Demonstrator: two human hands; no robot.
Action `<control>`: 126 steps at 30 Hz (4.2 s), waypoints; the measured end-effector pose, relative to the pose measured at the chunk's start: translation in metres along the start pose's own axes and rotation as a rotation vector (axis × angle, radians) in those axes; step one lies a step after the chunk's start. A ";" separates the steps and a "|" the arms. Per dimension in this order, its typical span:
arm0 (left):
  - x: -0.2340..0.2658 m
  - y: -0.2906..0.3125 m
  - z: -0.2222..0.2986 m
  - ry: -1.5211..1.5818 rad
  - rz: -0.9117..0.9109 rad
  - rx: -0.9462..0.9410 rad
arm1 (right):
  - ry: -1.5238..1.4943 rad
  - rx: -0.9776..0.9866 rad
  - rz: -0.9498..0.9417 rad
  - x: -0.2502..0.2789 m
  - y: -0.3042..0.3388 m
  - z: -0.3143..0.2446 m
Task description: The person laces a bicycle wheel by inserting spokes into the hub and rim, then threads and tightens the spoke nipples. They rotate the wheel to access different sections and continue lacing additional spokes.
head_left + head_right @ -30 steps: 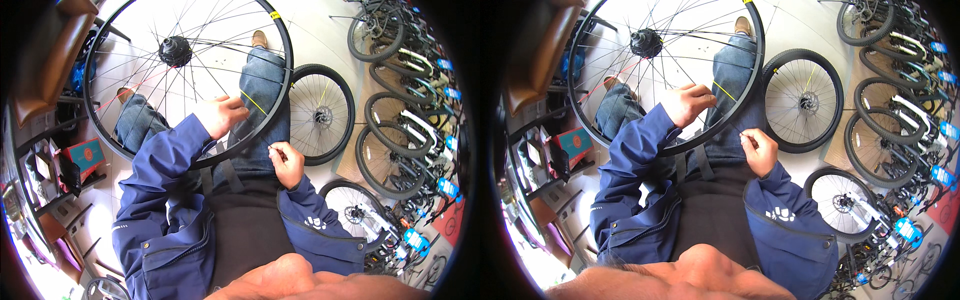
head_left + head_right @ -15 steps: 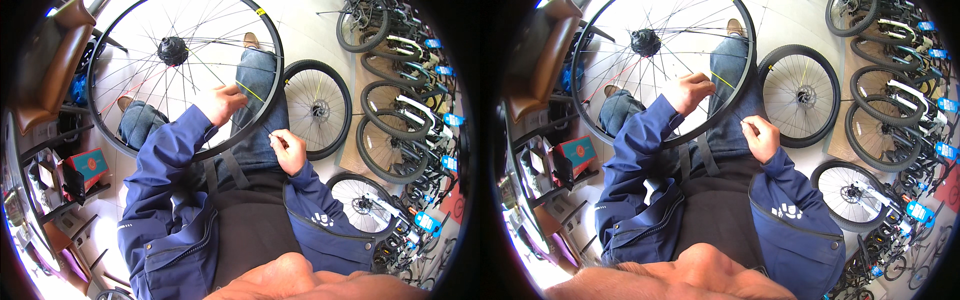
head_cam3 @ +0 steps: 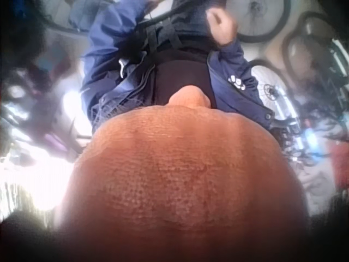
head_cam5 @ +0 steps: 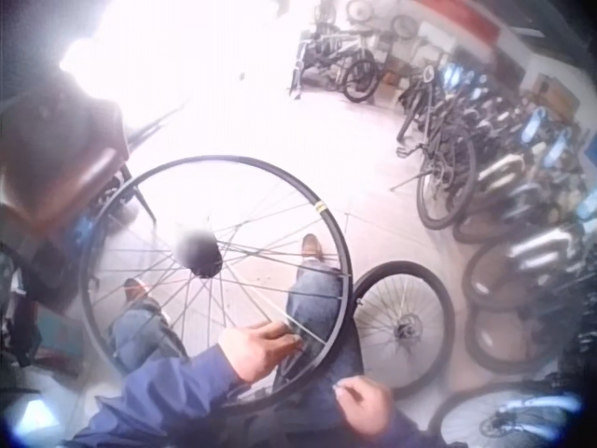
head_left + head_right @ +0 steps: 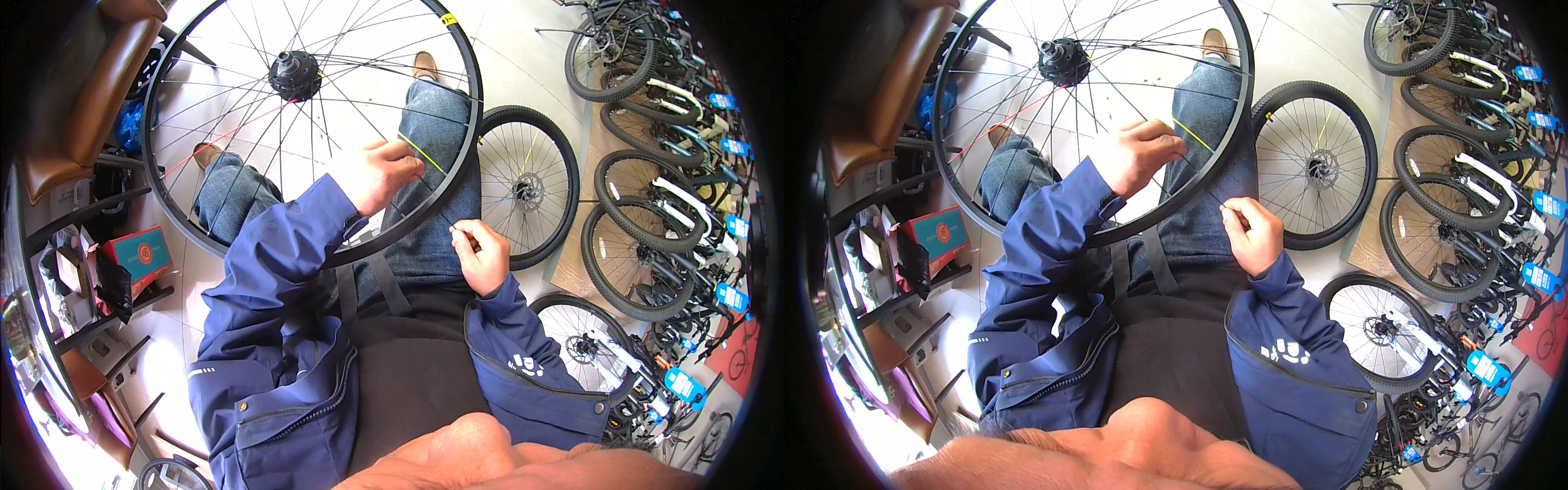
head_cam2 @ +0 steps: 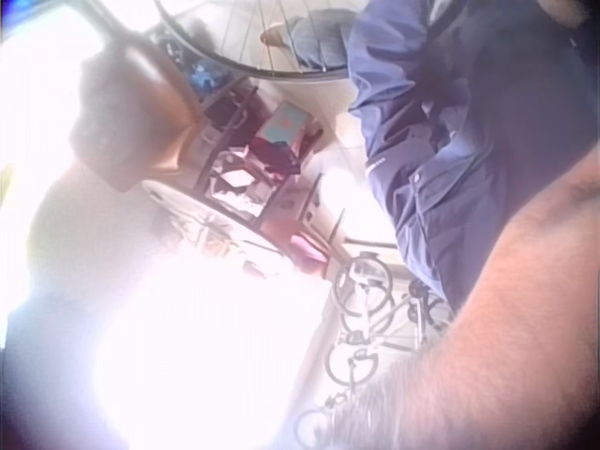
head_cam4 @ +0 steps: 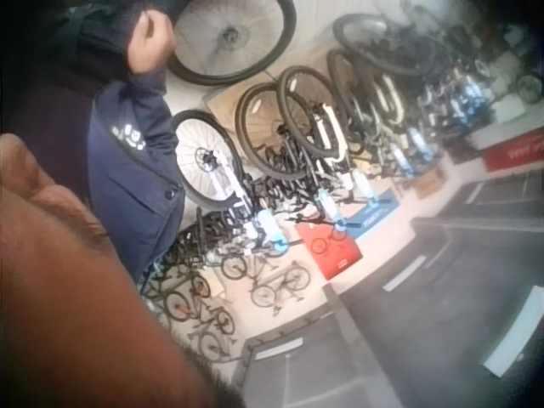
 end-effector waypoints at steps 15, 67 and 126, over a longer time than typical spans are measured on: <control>0.005 -0.001 0.003 0.014 -0.005 0.044 | -0.074 -0.090 -0.043 -0.002 0.002 0.007; 0.004 0.002 0.004 -0.069 -0.040 0.055 | -0.070 -0.102 -0.065 -0.002 -0.010 -0.001; -0.018 -0.009 0.019 -0.112 -0.142 -0.242 | -0.214 -0.211 -0.048 -0.013 -0.004 0.001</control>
Point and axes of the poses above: each hand's wrist, its own y-axis away from the middle knuckle, its own x-axis out of the back of the hand, z = x × y, the point moved 6 cm from there along -y, towards the middle knuckle, and after that the axes turned 7 degrees about y, right-handed, at the moved point
